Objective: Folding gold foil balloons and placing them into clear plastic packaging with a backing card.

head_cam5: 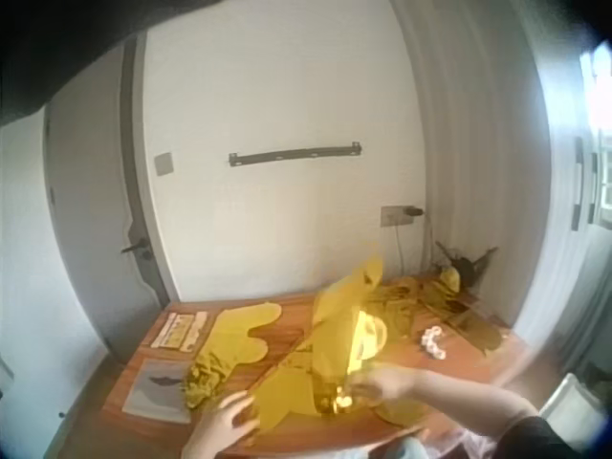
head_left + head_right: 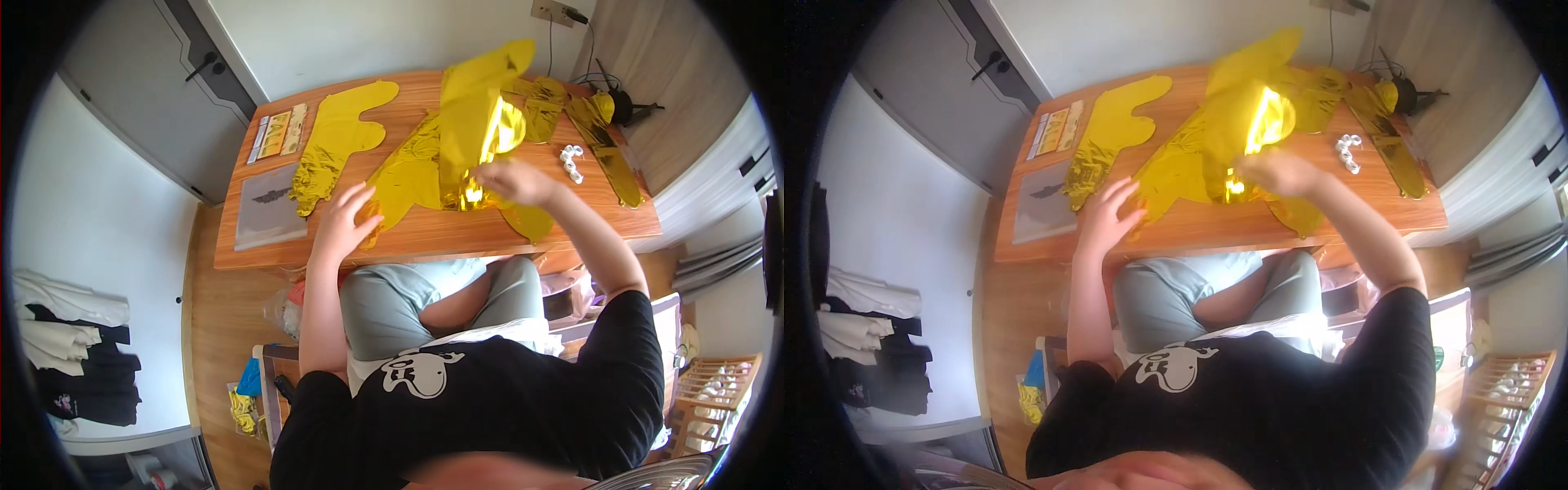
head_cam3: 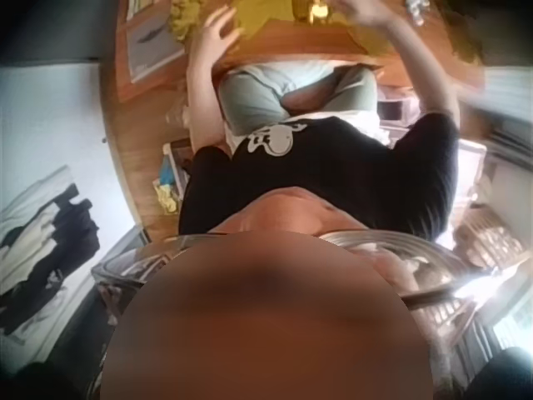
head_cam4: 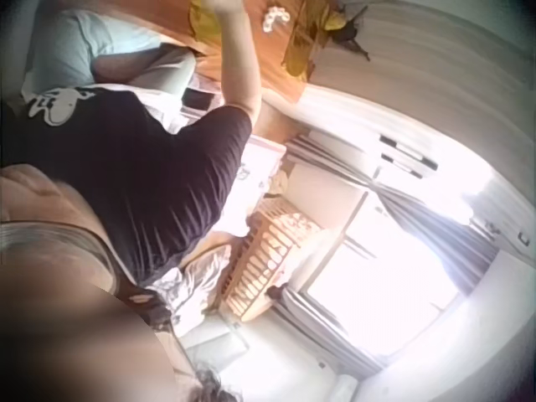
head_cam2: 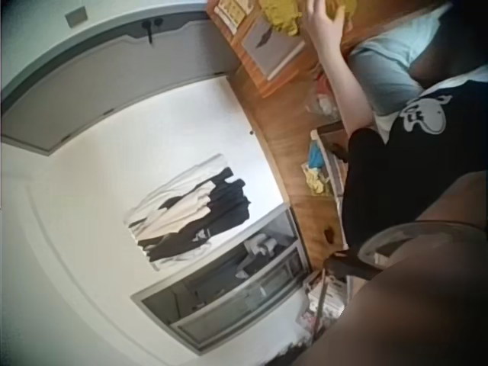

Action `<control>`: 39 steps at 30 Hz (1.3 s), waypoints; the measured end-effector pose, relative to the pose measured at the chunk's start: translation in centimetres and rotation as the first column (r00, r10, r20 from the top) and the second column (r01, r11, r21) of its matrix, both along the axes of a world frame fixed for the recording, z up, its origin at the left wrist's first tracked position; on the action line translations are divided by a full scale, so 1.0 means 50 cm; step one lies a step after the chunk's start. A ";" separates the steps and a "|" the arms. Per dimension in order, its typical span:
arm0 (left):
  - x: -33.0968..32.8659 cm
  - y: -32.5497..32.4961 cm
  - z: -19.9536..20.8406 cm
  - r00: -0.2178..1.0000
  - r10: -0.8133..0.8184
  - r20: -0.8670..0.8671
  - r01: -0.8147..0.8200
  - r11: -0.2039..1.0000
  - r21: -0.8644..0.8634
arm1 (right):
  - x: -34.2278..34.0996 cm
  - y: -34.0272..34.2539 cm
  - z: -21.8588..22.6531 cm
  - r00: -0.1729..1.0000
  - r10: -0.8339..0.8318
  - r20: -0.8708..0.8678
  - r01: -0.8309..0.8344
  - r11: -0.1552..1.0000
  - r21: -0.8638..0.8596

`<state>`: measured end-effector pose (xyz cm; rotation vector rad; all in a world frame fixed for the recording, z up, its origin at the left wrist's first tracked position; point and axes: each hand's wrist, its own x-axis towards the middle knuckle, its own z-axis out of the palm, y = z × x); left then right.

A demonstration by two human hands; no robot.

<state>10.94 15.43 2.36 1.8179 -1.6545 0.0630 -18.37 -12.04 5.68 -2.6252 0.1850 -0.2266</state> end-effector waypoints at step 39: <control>-0.030 0.094 -0.056 0.962 0.010 -0.272 -0.015 1.000 -0.017 | -0.016 0.203 -0.067 0.939 -0.266 0.220 0.309 0.931 -0.195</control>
